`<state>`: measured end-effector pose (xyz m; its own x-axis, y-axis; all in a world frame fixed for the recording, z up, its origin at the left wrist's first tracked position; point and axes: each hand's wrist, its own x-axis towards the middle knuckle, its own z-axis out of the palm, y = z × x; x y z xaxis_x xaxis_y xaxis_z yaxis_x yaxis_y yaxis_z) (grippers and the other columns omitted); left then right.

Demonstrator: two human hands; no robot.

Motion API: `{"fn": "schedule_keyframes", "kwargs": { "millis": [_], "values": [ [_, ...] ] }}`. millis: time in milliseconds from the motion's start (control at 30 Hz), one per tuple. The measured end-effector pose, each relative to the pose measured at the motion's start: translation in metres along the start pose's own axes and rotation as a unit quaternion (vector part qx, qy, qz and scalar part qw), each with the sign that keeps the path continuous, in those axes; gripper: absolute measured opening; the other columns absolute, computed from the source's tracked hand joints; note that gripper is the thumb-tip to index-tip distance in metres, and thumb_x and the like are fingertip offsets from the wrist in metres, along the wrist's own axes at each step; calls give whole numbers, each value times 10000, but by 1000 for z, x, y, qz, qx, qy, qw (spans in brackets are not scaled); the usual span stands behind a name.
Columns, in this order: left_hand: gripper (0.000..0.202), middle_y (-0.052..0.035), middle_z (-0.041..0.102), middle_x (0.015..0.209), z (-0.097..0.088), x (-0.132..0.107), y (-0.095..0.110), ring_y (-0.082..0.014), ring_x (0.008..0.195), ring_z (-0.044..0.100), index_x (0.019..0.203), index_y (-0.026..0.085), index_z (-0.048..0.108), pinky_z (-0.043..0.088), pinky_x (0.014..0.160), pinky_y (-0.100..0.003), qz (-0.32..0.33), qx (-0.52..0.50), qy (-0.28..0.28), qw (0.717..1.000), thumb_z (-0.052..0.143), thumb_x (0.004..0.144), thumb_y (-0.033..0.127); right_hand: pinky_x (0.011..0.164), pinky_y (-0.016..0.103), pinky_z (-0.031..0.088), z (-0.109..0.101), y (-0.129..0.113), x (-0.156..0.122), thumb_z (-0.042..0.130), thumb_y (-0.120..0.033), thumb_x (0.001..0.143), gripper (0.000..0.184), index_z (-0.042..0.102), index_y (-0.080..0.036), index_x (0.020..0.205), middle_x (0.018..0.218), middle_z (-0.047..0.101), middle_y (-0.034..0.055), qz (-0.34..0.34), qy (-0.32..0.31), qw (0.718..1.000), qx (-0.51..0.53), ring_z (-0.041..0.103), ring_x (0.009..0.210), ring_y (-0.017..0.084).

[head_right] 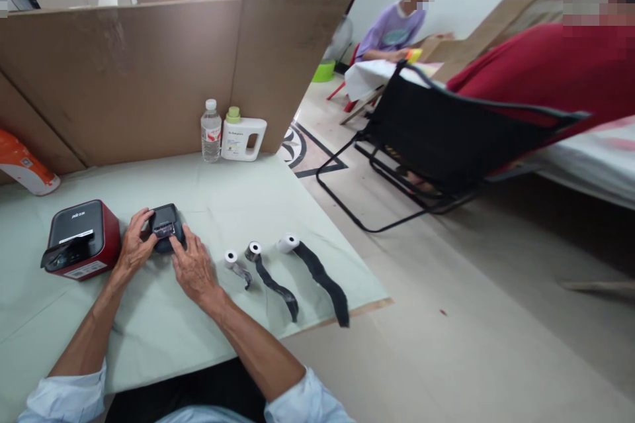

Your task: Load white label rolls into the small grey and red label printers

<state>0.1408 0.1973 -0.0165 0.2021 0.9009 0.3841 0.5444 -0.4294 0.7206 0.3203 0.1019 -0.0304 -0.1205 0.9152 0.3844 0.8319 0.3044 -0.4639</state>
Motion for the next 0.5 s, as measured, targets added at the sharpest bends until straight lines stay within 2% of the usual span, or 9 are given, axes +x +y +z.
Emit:
{"fn": "schedule_keyframes", "kwargs": {
  "millis": [367,500],
  "values": [
    [512,-157,562,1513,2,2,3,-300,1429,548,1388,198,630,486,1191,-517,-1,16,16,1000,590,878,212,1089,575,527,5,2,3,626,-186,974,625,474,-202,1580,1653,400,232,1,6,1000,16,511,1425,378],
    [539,-159,564,1512,3,2,2,-299,1429,548,1403,189,617,459,1215,-523,2,21,15,1000,577,866,202,1076,568,535,3,2,6,643,-233,982,597,491,-199,1558,1658,392,234,4,-2,1000,13,517,1415,381]
  ]
}}
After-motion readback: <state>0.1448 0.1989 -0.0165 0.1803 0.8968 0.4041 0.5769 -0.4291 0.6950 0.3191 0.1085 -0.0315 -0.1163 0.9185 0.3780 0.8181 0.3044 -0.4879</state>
